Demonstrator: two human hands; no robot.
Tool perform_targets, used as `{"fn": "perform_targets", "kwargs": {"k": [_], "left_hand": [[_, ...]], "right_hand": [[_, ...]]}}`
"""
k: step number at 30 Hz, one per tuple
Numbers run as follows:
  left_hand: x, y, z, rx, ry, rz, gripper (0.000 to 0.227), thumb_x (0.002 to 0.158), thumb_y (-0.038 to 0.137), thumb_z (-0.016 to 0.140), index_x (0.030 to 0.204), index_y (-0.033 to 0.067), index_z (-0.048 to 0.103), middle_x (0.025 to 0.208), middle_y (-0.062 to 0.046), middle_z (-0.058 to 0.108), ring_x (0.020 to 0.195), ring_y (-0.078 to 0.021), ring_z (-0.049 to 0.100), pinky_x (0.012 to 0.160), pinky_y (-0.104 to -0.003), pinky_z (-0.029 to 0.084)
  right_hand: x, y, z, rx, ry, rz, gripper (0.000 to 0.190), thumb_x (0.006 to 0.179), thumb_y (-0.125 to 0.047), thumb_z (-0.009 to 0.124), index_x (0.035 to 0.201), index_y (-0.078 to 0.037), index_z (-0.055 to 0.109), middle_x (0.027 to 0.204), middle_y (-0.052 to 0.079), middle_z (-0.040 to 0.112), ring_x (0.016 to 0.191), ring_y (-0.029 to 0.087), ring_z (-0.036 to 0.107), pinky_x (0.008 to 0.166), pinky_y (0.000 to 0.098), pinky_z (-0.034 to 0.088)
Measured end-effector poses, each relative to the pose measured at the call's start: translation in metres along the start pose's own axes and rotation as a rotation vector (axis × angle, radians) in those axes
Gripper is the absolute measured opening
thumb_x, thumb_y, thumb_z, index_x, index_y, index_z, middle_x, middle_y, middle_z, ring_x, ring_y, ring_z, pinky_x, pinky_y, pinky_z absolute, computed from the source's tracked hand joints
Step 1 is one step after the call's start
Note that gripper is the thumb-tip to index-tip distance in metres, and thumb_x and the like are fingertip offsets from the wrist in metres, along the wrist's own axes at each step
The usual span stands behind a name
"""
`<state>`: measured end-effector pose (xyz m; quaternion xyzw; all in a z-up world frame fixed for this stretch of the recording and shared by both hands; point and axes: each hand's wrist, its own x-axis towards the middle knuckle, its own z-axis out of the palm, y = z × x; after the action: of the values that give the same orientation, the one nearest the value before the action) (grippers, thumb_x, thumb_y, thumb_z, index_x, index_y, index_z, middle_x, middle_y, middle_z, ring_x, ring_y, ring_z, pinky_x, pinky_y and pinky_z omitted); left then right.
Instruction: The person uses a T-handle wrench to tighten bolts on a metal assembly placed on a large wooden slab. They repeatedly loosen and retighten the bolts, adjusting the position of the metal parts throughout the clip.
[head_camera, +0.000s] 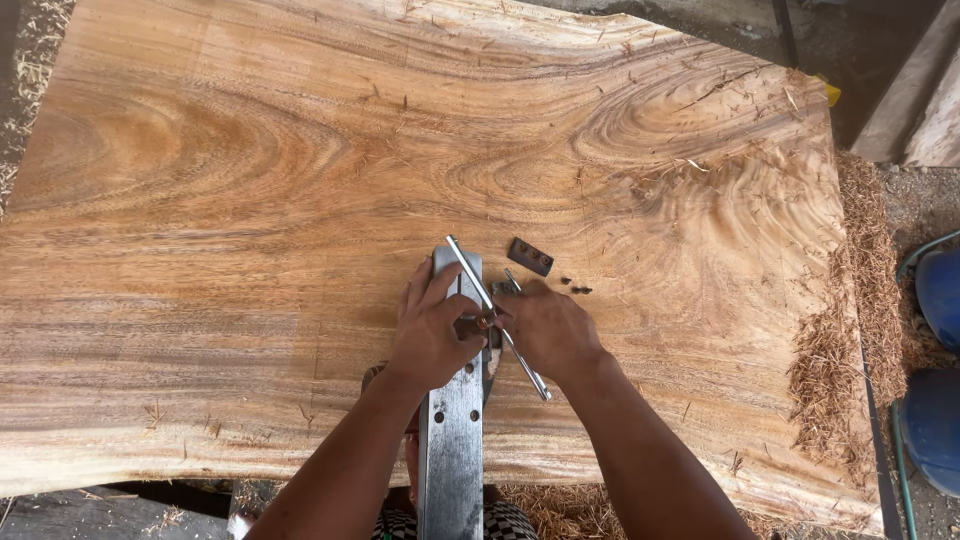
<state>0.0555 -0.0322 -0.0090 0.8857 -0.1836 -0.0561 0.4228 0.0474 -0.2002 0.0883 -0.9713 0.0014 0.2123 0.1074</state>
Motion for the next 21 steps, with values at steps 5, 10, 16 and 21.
{"fn": "perform_targets", "kwargs": {"k": [5, 10, 16, 21], "left_hand": [[0.002, 0.0, -0.005, 0.003, -0.035, 0.02, 0.046, 0.065, 0.027, 0.09, 0.11, 0.0234, 0.079, 0.158, -0.016, 0.036, 0.152, -0.0444, 0.016, 0.122, -0.06, 0.015], [0.001, 0.004, -0.009, -0.027, -0.045, -0.008, 0.044, 0.069, 0.026, 0.09, 0.111, 0.0241, 0.08, 0.162, -0.014, 0.033, 0.155, -0.043, 0.013, 0.123, -0.06, 0.016], [-0.001, 0.004, -0.011, -0.068, -0.046, -0.038, 0.046, 0.064, 0.019, 0.092, 0.107, 0.018, 0.076, 0.162, -0.013, 0.033, 0.154, -0.0442, 0.014, 0.122, -0.057, 0.024], [-0.022, 0.006, -0.008, -0.129, 0.141, 0.033, 0.07, 0.067, 0.014, 0.087, 0.13, 0.0102, 0.058, 0.158, -0.024, 0.035, 0.149, -0.0494, 0.022, 0.116, -0.058, 0.033]], "right_hand": [[0.007, 0.018, 0.019, 0.022, 0.155, -0.21, 0.033, 0.091, -0.011, 0.065, 0.122, -0.02, 0.072, 0.122, 0.012, 0.066, 0.096, 0.032, 0.073, 0.081, 0.0421, 0.061], [0.008, 0.029, 0.04, 0.38, 0.297, -0.298, 0.021, 0.094, -0.007, 0.063, 0.108, -0.015, 0.077, 0.121, 0.009, 0.073, 0.093, 0.022, 0.079, 0.081, 0.0309, 0.066], [0.002, 0.013, 0.041, 0.602, 0.187, 0.08, 0.038, 0.091, -0.027, 0.071, 0.124, -0.01, 0.063, 0.107, 0.012, 0.075, 0.099, 0.027, 0.076, 0.084, 0.0394, 0.061], [0.009, -0.002, 0.025, 0.264, -0.089, 0.183, 0.042, 0.094, -0.044, 0.067, 0.118, -0.01, 0.064, 0.098, 0.017, 0.075, 0.098, 0.033, 0.073, 0.087, 0.0467, 0.055]]}}
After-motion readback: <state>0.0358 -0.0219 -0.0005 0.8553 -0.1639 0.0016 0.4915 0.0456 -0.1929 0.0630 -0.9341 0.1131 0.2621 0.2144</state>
